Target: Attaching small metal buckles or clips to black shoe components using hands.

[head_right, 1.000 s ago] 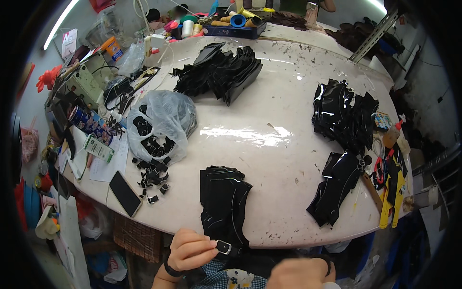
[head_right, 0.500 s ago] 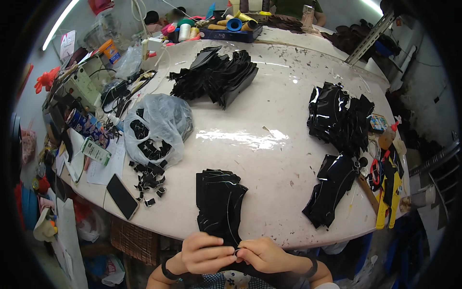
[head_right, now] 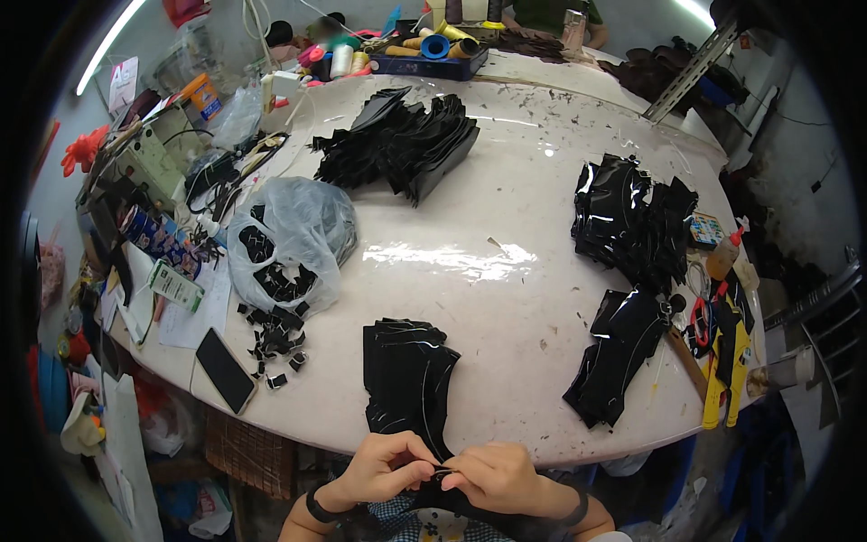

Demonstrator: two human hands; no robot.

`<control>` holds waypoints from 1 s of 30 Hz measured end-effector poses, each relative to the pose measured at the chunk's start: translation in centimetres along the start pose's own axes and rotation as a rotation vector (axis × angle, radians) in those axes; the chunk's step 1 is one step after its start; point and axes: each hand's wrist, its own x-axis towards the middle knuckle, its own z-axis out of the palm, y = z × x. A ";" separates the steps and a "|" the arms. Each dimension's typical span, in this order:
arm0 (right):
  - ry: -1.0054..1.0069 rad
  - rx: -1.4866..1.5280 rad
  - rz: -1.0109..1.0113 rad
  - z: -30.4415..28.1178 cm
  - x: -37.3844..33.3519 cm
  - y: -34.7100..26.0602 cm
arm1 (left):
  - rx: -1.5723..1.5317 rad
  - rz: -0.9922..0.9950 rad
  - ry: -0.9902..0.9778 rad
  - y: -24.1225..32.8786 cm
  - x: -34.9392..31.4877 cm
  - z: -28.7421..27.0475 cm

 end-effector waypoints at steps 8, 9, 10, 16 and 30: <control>-0.035 0.239 0.181 -0.6 -0.1 0.3 | 0.483 0.190 0.114 0.3 3.1 -2.0; -0.011 0.257 0.210 -0.8 -0.1 0.2 | 0.598 0.276 0.259 0.4 4.1 -2.5; 0.015 0.283 0.261 -0.9 -0.2 0.1 | 0.769 0.393 0.402 -0.4 5.3 -3.4; 0.001 0.286 0.251 -0.3 -0.4 0.5 | 1.228 0.551 0.569 -3.0 7.4 -5.0; -0.019 0.445 0.122 -2.6 0.2 -0.1 | 0.008 -0.054 0.022 4.5 1.5 -2.6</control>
